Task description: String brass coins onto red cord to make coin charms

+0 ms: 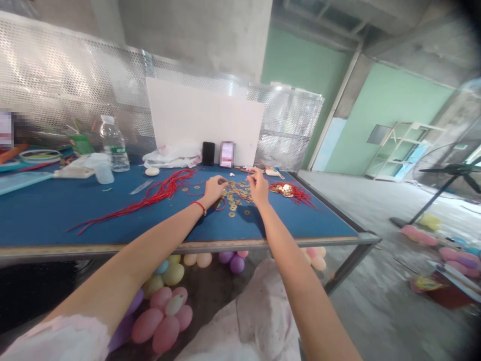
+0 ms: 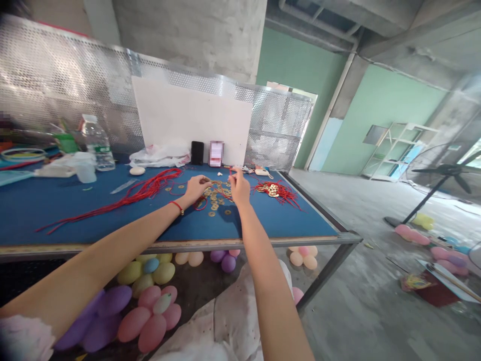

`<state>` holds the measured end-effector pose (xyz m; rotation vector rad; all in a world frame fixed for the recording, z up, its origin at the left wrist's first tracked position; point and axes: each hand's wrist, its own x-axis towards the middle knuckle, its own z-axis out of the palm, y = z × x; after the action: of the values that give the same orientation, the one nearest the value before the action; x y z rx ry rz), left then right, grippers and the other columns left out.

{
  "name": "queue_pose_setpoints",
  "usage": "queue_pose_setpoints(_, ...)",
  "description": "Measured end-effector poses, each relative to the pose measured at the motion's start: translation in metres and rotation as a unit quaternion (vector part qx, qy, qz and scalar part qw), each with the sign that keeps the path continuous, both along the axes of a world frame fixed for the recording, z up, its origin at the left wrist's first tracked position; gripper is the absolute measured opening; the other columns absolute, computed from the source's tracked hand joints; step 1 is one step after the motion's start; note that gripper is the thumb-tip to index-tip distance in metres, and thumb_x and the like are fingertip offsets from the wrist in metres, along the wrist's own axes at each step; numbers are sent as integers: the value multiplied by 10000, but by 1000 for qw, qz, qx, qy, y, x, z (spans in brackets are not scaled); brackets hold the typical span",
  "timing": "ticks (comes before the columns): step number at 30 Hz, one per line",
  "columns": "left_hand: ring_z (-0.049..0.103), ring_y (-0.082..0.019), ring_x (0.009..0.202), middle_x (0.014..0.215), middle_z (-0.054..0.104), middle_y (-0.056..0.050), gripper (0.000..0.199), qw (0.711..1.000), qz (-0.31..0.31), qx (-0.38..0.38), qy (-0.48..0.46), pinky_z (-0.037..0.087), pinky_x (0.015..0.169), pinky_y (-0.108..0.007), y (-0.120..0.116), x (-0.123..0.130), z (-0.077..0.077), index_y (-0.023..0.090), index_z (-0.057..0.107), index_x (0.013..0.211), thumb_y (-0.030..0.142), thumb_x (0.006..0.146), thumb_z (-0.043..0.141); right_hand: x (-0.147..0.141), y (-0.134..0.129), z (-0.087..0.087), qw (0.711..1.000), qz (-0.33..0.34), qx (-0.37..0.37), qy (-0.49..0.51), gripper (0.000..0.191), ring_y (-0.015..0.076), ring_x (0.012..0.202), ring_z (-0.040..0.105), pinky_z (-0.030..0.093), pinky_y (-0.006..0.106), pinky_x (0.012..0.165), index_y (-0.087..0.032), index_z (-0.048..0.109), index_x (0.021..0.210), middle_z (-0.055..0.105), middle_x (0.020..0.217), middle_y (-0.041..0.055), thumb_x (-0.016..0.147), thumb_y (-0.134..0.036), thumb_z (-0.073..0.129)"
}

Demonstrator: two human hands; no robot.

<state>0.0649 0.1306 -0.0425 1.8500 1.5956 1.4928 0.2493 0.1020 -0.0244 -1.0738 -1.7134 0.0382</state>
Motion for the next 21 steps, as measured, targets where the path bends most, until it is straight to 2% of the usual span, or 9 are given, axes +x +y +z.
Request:
queue_pose_setpoints(3, 628, -174, 737, 742, 690, -38, 53, 999, -23, 19, 39, 465, 726, -277, -6, 3, 2, 165, 667, 741, 196, 725, 628, -10, -2, -5, 994, 14, -12, -111, 219, 172, 829, 646, 420, 249, 768, -229, 553, 1113, 710, 892, 9, 930, -286, 448)
queue_pose_setpoints(7, 633, -178, 733, 743, 693, -43, 52, 998, -28, 18, 51, 466, 697, -278, -11, 6, 3, 163, 659, 742, 209, 731, 636, -16, -4, -6, 979, -37, -27, -200, 184, 176, 793, 630, 384, 243, 676, -243, 618, 932, 699, 836, 4, 928, -302, 443)
queue_pose_setpoints(12, 640, -187, 739, 733, 697, -39, 52, 998, -34, 20, 57, 473, 694, -284, -10, 8, 1, 169, 659, 727, 217, 729, 641, -19, -7, -6, 970, -85, -38, -223, 163, 160, 766, 592, 343, 239, 647, -224, 599, 920, 674, 852, 13, 906, -265, 442)
queue_pose_setpoints(21, 639, -176, 742, 777, 709, -46, 74, 997, -23, 14, 70, 472, 712, -279, -9, 9, 0, 165, 681, 762, 194, 737, 619, -24, -10, -6, 959, -90, -56, -261, 128, 164, 743, 569, 299, 250, 606, -217, 569, 862, 661, 841, 13, 873, -291, 466)
